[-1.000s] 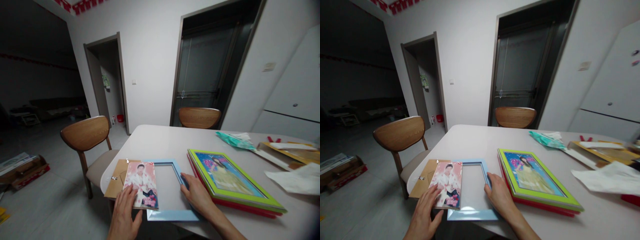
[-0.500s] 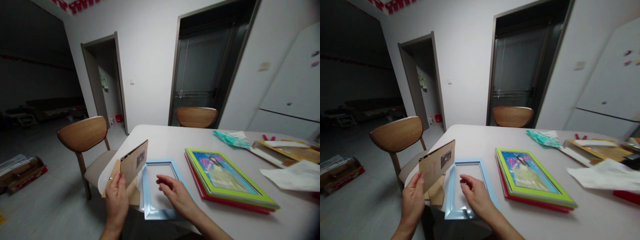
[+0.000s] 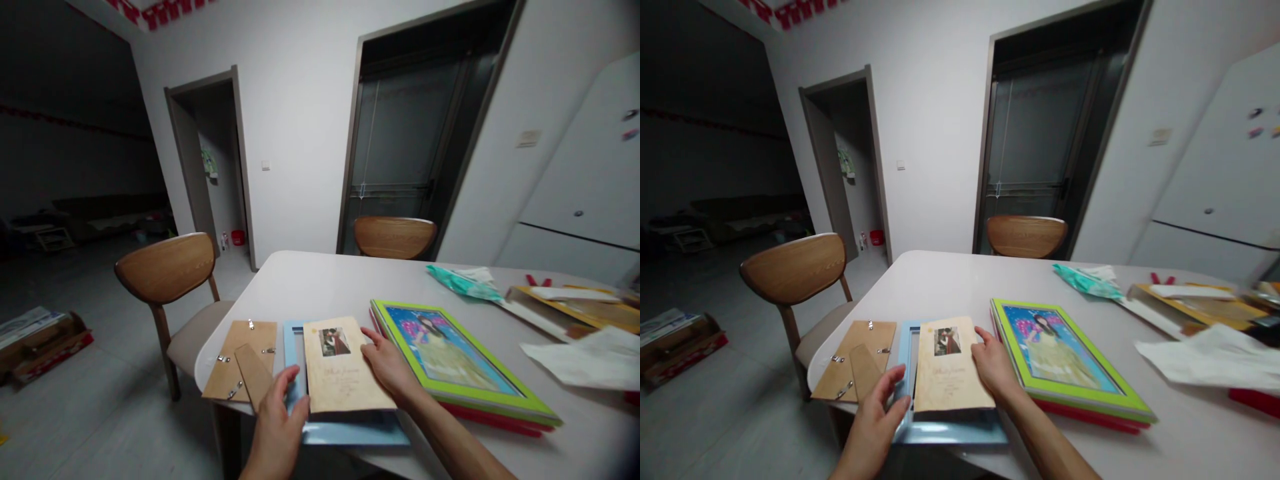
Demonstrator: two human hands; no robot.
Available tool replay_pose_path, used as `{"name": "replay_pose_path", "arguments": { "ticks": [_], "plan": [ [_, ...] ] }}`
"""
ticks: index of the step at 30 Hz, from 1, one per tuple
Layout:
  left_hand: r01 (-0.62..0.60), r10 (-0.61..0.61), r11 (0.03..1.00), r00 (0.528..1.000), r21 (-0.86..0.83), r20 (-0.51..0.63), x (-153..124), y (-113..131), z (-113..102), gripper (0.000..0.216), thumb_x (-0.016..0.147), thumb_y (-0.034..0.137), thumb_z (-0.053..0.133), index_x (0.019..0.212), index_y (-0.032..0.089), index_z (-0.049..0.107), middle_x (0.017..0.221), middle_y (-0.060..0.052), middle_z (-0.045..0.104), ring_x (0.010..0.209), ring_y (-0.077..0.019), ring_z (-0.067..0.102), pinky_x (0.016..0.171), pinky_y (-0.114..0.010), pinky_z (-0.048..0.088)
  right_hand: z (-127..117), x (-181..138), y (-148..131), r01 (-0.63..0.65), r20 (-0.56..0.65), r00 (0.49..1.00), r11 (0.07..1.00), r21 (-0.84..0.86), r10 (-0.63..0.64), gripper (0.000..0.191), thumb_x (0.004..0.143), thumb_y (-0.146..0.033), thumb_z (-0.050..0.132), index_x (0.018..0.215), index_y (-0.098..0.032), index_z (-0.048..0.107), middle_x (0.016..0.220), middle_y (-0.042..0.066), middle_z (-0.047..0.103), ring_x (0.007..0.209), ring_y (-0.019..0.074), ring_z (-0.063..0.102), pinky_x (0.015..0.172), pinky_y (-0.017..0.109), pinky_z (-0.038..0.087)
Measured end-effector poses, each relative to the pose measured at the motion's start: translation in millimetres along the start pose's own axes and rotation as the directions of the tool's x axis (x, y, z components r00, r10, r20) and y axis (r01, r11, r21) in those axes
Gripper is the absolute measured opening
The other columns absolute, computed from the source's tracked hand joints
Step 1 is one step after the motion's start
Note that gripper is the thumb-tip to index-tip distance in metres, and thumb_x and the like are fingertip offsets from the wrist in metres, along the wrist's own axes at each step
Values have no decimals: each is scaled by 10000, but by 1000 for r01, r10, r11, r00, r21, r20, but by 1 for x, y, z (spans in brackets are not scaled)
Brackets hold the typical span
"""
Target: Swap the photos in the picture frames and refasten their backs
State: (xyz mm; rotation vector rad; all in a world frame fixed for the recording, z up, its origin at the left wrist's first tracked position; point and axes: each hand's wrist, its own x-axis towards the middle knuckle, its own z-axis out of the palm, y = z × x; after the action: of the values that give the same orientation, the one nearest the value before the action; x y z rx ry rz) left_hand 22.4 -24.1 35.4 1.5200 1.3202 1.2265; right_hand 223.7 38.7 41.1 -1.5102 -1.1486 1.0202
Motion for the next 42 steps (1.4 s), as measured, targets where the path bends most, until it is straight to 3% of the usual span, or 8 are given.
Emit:
{"name": "replay_pose_path", "arguments": {
  "ticks": [8, 12, 18, 23, 29, 34, 38, 42],
  "plan": [
    [-351, 204, 802, 921, 483, 332, -10, -7, 11, 313, 662, 103, 519, 971, 134, 559, 1153, -137, 529, 1094, -238, 457, 970, -461, 297, 12, 5, 6, 187, 24, 979, 841, -507, -203, 458, 686, -161, 345, 1109, -69, 493, 828, 92, 649, 671, 153, 586, 587, 229, 407],
    [-372, 170, 746, 908, 553, 382, -9, -1, 9, 280, 688, 118, 514, 965, 137, 555, 1166, -135, 521, 1107, -234, 446, 971, -468, 293, 14, 1, 2, 245, 62, 964, 768, -591, -260, 413, 702, -163, 357, 1079, -97, 513, 918, 117, 627, 796, 179, 574, 706, 257, 387],
    [-357, 126, 725, 909, 588, 397, -6, 5, 8, 235, 688, 145, 533, 919, 143, 577, 1146, -117, 544, 1093, -226, 462, 977, -440, 294, 19, -14, 1, 239, 102, 947, 455, -858, -306, 307, 745, -293, 410, 996, -165, 534, 867, 95, 574, 815, 207, 535, 648, 273, 365],
    [-375, 159, 720, 908, 584, 388, -9, 4, 10, 239, 694, 171, 512, 920, 164, 588, 1123, -91, 567, 1079, -228, 475, 976, -432, 303, 20, -16, 2, 258, 117, 931, 397, -881, -346, 385, 717, -297, 470, 1084, -180, 495, 957, 95, 511, 906, 208, 481, 690, 266, 363],
    [-376, 249, 660, 926, 651, 283, -4, -15, -44, 487, 679, 104, 425, 1160, 176, 437, 1274, -69, 426, 1178, -217, 361, 980, -374, 317, 23, -20, -3, 419, 230, 885, 476, -773, -406, 292, 741, -241, 439, 995, -160, 556, 930, 94, 534, 878, 194, 484, 772, 291, 362],
    [-178, 155, 543, 982, 820, 110, 11, -49, -107, 546, 590, 74, 433, 1132, 139, 457, 1249, -120, 444, 1171, -250, 366, 965, -443, 306, 63, -44, -25, 618, 414, 784, 519, -591, -462, 285, 743, -276, 464, 989, -170, 562, 944, 83, 564, 905, 195, 475, 825, 325, 343],
    [-151, 171, 516, 983, 843, 72, 14, -64, -119, 433, 649, 125, 450, 1079, 110, 501, 1211, -139, 480, 1142, -240, 408, 948, -392, 345, 113, -62, -36, 685, 518, 729, 447, -576, -448, 377, 691, -450, 507, 966, -198, 555, 898, 82, 576, 866, 228, 480, 765, 379, 347],
    [-166, 232, 549, 972, 819, 41, 14, -71, -120, 349, 650, 156, 498, 993, 143, 561, 1125, -120, 556, 1056, -248, 498, 902, -391, 400, 146, -62, -28, 664, 529, 747, 398, -633, -403, 442, 589, -437, 601, 930, -162, 543, 919, 115, 538, 862, 266, 467, 736, 405, 345]
  ]
}}
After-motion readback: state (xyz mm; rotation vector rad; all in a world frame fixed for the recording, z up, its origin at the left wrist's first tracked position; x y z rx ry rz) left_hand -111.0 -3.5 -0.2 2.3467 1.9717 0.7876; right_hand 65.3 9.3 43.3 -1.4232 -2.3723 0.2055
